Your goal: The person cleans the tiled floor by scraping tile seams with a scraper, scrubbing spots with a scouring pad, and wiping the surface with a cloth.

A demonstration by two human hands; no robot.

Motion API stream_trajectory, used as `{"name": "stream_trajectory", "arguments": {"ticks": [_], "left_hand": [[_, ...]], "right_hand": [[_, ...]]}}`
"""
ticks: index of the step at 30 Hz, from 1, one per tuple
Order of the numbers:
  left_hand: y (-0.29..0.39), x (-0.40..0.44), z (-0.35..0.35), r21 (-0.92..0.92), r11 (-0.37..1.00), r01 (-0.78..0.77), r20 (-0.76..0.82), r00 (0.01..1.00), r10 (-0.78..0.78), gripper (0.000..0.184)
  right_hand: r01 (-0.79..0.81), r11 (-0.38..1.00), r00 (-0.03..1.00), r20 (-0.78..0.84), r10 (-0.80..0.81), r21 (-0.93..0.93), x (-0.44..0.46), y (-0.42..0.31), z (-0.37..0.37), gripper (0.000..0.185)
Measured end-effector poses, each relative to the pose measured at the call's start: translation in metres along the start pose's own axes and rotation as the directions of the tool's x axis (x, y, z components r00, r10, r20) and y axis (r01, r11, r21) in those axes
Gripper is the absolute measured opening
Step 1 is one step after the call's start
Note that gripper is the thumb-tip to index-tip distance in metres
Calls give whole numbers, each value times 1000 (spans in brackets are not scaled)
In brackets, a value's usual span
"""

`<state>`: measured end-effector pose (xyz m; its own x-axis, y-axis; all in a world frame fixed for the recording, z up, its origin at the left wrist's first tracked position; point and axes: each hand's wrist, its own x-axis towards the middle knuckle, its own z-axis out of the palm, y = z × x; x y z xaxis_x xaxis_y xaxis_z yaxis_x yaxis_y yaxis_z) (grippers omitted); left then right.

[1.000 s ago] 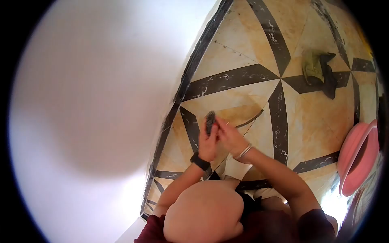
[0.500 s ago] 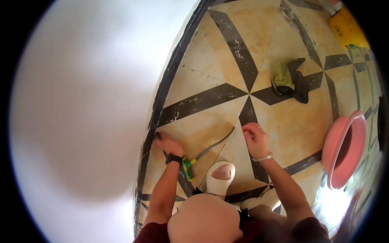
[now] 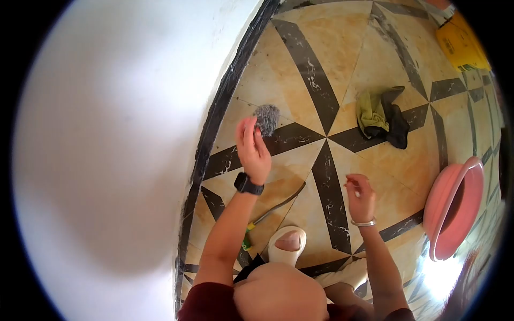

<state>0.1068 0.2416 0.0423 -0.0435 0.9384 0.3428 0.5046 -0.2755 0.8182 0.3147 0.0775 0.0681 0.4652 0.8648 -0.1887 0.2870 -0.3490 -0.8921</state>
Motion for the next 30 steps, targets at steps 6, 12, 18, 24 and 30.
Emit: {"name": "stream_trajectory", "arguments": {"ticks": [6, 12, 18, 24, 30], "left_hand": [[-1, -71, -15, 54, 979, 194, 325, 924, -201, 42], [-29, -69, -72, 540, 827, -155, 541, 817, -200, 98], [-54, -79, -73, 612, 777, -146, 609, 713, -346, 109], [-58, -81, -71, 643, 744, -182, 601, 723, -342, 109], [-53, -81, -71, 679, 718, -150, 602, 675, -428, 112]], "right_hand": [[315, 926, 942, 191, -277, -210, 38, -32, 117, 31], [595, 542, 798, 359, -483, -593, 62, -26, 161, 42], [838, 429, 546, 539, -642, -338, 94, -1, 119, 48], [866, 473, 482, 527, -700, -164, 179, -45, 228, 24], [880, 443, 430, 679, -595, -170, 183, -37, 175, 20]]}}
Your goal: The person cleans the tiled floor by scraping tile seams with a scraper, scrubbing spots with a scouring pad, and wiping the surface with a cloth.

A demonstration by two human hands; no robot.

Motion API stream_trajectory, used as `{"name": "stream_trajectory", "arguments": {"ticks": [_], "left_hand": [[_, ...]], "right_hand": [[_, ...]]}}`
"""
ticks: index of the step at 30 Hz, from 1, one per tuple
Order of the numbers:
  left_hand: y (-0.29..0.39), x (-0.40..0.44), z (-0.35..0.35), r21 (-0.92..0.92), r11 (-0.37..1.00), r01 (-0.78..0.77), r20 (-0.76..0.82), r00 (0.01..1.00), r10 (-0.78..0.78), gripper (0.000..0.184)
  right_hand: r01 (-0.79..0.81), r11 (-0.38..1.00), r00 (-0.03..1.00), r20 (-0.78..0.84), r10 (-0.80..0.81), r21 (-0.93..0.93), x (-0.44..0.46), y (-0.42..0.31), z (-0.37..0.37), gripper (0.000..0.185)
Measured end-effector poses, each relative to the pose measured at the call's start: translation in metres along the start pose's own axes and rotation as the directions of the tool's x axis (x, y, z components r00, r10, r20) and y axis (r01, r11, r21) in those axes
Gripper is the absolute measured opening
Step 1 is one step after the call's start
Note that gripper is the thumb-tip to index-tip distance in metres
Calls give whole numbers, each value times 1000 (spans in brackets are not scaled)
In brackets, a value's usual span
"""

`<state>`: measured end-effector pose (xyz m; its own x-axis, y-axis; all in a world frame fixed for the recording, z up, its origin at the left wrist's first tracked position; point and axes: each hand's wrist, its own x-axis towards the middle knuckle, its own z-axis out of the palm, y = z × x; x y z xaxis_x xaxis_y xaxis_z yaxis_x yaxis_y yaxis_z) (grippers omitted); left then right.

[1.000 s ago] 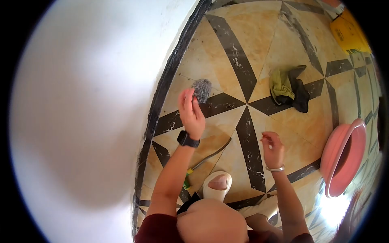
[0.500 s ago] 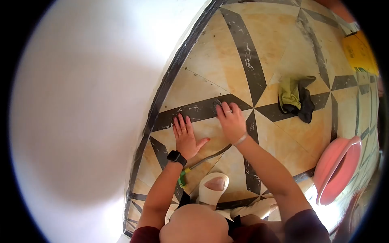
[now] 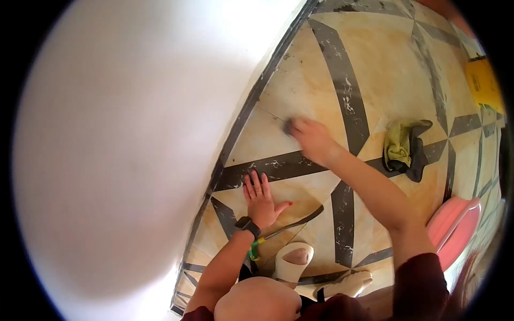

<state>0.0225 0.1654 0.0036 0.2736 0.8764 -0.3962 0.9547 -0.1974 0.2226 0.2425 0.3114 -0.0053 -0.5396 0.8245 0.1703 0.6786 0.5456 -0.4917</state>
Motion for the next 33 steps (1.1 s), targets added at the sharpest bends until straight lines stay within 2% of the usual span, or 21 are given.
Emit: {"name": "stream_trajectory", "arguments": {"ticks": [1, 4, 6, 9, 12, 15, 17, 20, 23, 26, 28, 30, 31, 33], "left_hand": [[1, -1, 0, -5, 1000, -1, 0, 1000, 1, 112], [0, 3, -2, -16, 1000, -5, -25, 1000, 5, 111], [2, -1, -2, -30, 1000, -10, -21, 1000, 9, 111], [-2, 4, 0, -33, 999, -13, -23, 1000, 13, 111], [-1, 4, -1, -24, 1000, -4, -8, 1000, 3, 111], [1, 1, -4, -28, 999, 24, 16, 1000, -23, 110], [0, 2, 0, -16, 1000, -5, -20, 1000, 5, 111], [-4, 0, 3, -69, 998, 6, 0, 1000, -6, 110], [-1, 1, 0, -59, 998, 14, 8, 1000, -14, 112], [3, 3, -5, -66, 997, 42, 28, 999, -40, 112], [-3, 3, 3, -68, 998, 18, -8, 1000, -19, 111], [-5, 1, 5, -78, 997, 2, -20, 1000, -4, 110], [-5, 1, 1, -84, 996, -1, -15, 1000, 0, 110], [-4, 4, 4, -76, 997, -15, -50, 999, 11, 110]], "right_hand": [[-27, 1000, 993, 112, 28, -16, -25, -1, -9, 19], [85, 996, 995, 58, -86, 15, -19, 2, -4, 22], [40, 998, 998, -41, -42, -50, 35, -2, 26, 24], [-47, 997, 994, 91, 53, -64, 85, 0, 43, 24], [155, 988, 988, 8, -155, -13, -5, 7, 7, 19], [128, 991, 983, 129, -133, 48, -19, 12, 0, 21], [83, 996, 996, 35, -82, -23, 38, 9, 26, 28], [120, 989, 985, 137, -108, -88, 72, 7, 35, 34], [222, 975, 975, 17, -223, 28, -25, 16, 9, 26], [214, 976, 967, 134, -217, 37, -6, 18, 3, 26], [116, 989, 989, 100, -107, -89, 58, 20, 39, 30], [79, 993, 985, 162, -64, -88, 78, 18, 31, 30], [58, 995, 979, 199, -40, -83, 74, 14, 27, 30], [109, 994, 993, 50, -109, 0, -15, 14, -6, 34]]}}
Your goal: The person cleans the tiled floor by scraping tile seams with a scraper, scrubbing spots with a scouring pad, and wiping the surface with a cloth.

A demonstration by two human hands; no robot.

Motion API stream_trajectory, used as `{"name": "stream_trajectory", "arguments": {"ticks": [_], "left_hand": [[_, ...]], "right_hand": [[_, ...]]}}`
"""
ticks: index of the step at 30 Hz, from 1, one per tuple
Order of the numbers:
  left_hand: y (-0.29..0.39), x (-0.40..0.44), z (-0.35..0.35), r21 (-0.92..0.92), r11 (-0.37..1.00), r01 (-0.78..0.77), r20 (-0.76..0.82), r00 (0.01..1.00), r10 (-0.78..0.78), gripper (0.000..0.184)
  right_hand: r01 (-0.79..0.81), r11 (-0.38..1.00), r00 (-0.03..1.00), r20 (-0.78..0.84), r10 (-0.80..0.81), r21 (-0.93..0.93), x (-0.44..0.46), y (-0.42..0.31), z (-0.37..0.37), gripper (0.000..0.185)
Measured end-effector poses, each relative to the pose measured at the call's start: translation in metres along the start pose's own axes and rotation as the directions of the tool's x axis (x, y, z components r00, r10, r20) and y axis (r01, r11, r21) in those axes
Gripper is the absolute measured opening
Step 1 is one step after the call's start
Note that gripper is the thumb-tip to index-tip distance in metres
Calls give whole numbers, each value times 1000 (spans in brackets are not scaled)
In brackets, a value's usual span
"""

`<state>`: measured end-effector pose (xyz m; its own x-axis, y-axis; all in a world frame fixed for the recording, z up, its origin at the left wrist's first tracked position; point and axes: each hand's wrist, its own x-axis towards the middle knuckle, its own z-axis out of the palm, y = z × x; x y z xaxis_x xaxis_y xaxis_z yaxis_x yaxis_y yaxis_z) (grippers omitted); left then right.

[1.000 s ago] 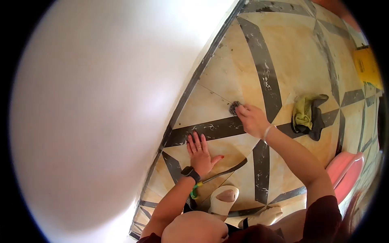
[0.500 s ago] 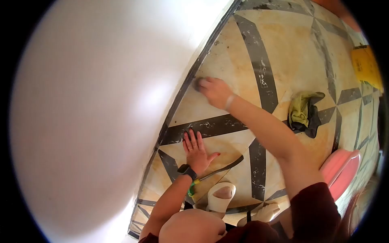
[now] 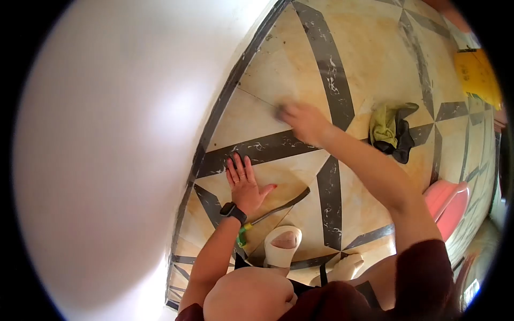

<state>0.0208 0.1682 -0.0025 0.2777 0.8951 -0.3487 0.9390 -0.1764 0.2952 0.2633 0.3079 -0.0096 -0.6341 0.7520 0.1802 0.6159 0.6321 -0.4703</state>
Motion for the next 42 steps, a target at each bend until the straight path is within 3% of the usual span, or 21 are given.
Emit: {"name": "stream_trajectory", "arguments": {"ticks": [2, 5, 8, 9, 12, 14, 16, 19, 21, 23, 26, 27, 28, 30, 31, 33, 35, 37, 39, 42], "left_hand": [[-2, -3, 3, 39, 999, -30, -47, 998, 32, 110], [1, -4, 2, 41, 999, -6, -28, 1000, 7, 110], [0, -4, 3, 74, 997, -22, -50, 998, 25, 109], [-1, -3, 4, 89, 995, -37, -60, 997, 42, 109], [-2, -3, 3, 115, 991, -69, -77, 994, 78, 109], [10, -1, -11, 108, 993, -44, -71, 996, 51, 102], [22, -1, -19, 48, 999, -27, -116, 993, 32, 94], [34, 7, -23, -137, 989, -63, -238, 971, 29, 79], [44, 17, -22, -279, 950, -138, -294, 954, 52, 70], [37, 26, -24, -191, 976, -102, -288, 957, 43, 66], [0, 28, -19, -141, 988, 60, -284, 954, -98, 62], [-10, 30, -15, -136, 983, 126, -290, 943, -161, 61], [-13, 33, -12, -57, 991, 122, -310, 941, -134, 61], [-17, 40, -8, 107, 987, 122, -339, 938, -79, 60], [-12, 44, -4, 148, 961, 234, -317, 932, -178, 60], [7, 56, 0, 93, 994, 62, -275, 961, -34, 58], [62, 47, -12, -68, 978, -199, -59, 979, 195, 58], [96, 14, -2, -215, 872, -440, -218, 892, 397, 55], [116, -29, -3, -308, 878, -367, -115, 930, 349, 46], [111, -62, 5, -263, 950, -167, -143, 981, 133, 35]], "right_hand": [[-112, 991, 971, 203, 123, -67, -104, -8, -30, 56], [-48, 989, 986, 150, 69, -139, -126, -8, -33, 52], [-138, 990, 988, -75, 135, -27, -16, -10, 30, 31], [-202, 977, 979, 25, 204, -63, 23, -24, 26, 27], [-199, 979, 978, 49, 200, -34, 12, -39, 18, 27], [-180, 982, 962, -219, 163, -60, -58, -36, 20, 30], [-253, 963, 961, -141, 239, -92, -103, -46, 9, 19], [-257, 966, 957, -140, 254, -8, -61, -43, 32, 26], [-272, 962, 929, -251, 271, 33, 4, -42, 39, 19], [-337, 941, 894, -312, 321, 3, 34, -46, 50, 16], [-333, 943, 878, -361, 316, 15, -39, -52, 47, 22], [-361, 931, 793, -505, 340, 60, -86, -57, 38, 30], [-431, 902, 783, -489, 384, 17, -128, -63, 20, 19], [-608, 794, 707, -453, 543, 3, -218, -77, 12, 24], [-650, 760, 675, -449, 586, 15, -224, -82, 9, 24], [-714, 699, 617, -438, 654, 38, -225, -90, -4, 24], [-514, 853, 744, -450, 494, 86, -171, -87, 0, 25], [-430, 902, 796, -452, 402, 45, -111, -73, 20, 18], [-394, 916, 866, -305, 396, 73, -61, -55, 34, 19], [-318, 947, 910, -263, 320, 50, -17, -45, 25, 11]]}}
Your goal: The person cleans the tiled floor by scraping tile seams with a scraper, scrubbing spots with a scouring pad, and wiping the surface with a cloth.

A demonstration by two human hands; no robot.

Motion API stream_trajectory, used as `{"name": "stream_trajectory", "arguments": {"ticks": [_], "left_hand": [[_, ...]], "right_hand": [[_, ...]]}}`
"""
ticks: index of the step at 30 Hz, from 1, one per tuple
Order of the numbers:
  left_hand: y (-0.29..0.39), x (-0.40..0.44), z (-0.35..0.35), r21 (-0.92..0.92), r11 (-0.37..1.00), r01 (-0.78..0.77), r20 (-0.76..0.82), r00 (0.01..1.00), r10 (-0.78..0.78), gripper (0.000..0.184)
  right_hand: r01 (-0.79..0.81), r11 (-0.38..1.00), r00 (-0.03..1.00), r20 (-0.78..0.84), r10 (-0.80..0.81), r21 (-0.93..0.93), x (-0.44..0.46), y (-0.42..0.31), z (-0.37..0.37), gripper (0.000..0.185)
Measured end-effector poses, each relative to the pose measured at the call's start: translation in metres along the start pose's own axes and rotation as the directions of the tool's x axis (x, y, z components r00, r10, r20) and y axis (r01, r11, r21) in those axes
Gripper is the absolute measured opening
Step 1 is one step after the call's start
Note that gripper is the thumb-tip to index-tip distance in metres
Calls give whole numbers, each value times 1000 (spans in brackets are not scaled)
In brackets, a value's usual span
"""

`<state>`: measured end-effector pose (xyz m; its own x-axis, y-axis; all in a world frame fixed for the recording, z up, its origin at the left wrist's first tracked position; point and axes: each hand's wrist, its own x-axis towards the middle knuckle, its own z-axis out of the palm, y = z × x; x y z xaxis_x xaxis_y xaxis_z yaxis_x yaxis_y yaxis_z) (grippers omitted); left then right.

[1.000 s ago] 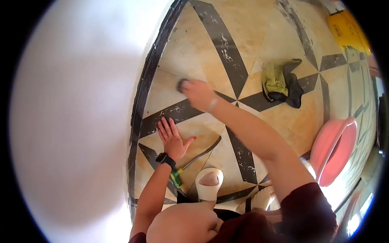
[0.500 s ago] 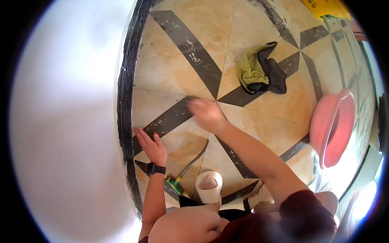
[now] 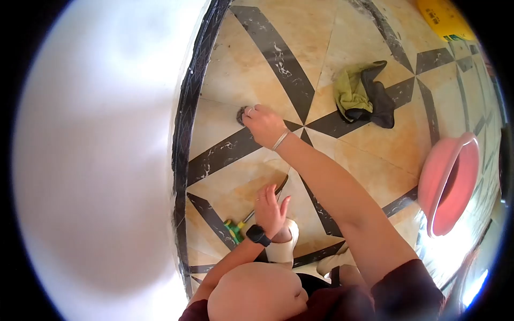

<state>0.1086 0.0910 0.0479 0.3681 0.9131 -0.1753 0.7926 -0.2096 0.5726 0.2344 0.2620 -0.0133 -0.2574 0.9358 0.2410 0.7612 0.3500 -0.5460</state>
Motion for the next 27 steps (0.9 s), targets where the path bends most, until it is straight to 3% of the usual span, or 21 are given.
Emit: {"name": "stream_trajectory", "arguments": {"ticks": [2, 3, 6, 8, 9, 11, 12, 13, 15, 16, 17, 18, 19, 20, 22, 25, 27], "left_hand": [[-26, -17, 1, 182, 983, -8, 133, 991, -16, 27], [-38, -21, 0, 270, 963, -19, 193, 981, -34, 23], [-50, -24, -3, 149, 980, 132, 181, 971, -158, 16], [-41, -7, -28, 60, 996, -65, -116, 991, 72, 16], [-29, 4, -46, 159, 983, -97, -237, 962, 133, 17], [2, 26, -91, 113, 985, -131, -315, 935, 161, 22], [12, 35, -108, -58, 989, -136, -293, 949, 113, 24], [22, 44, -126, -228, 965, -130, -271, 960, 65, 27], [32, 62, -136, -606, 791, -84, -194, 980, -45, 31], [36, 71, -136, -766, 642, -33, -131, 986, -105, 32], [40, 82, -130, -893, 447, 52, -21, 988, -156, 33], [43, 92, -123, -964, 226, 140, 100, 978, -181, 34], [39, 101, -108, -966, 109, 235, 207, 954, -215, 35], [30, 105, -89, -947, -12, 322, 316, 919, -238, 37], [21, 102, -61, -908, -23, 418, 408, 870, -278, 36], [-1, 85, -16, -836, -177, 519, 548, 795, -261, 34], [-10, 79, -6, -833, -179, 524, 553, 783, -285, 33]], "right_hand": [[6, 999, 1000, 9, -5, -48, -26, 0, -9, 26], [-34, 995, 997, -67, 28, -89, -52, 1, -18, 27], [-230, 960, 965, -164, 205, -157, -164, 5, -70, 27], [-364, 902, 930, -145, 338, -232, -241, 9, -95, 24], [-407, 861, 913, -110, 392, -305, -259, 2, -111, 26], [-454, 810, 886, -91, 455, -370, -242, -29, -151, 30], [-472, 785, 873, -87, 480, -401, -227, -45, -166, 31], [-534, 786, 838, -71, 542, -310, -213, -58, -170, 36], [-477, 879, 868, -142, 475, 26, -185, -79, -155, 39], [-446, 853, 881, -33, 471, 270, -173, -87, -138, 41], [-435, 752, 884, 77, 461, 495, -162, -96, -121, 42], [-479, 500, 847, 232, 478, 721, -146, -108, -100, 40], [-498, 184, 814, 384, 435, 847, -136, -116, -84, 41], [-579, 63, 756, 507, 415, 813, -135, -118, -76, 43], [-719, -172, 604, 728, 323, 673, -136, -123, -64, 47], [-781, -230, 437, 771, 463, 580, -161, -129, -56, 47], [-792, -248, 395, 778, 489, 558, -163, -128, -52, 50]]}}
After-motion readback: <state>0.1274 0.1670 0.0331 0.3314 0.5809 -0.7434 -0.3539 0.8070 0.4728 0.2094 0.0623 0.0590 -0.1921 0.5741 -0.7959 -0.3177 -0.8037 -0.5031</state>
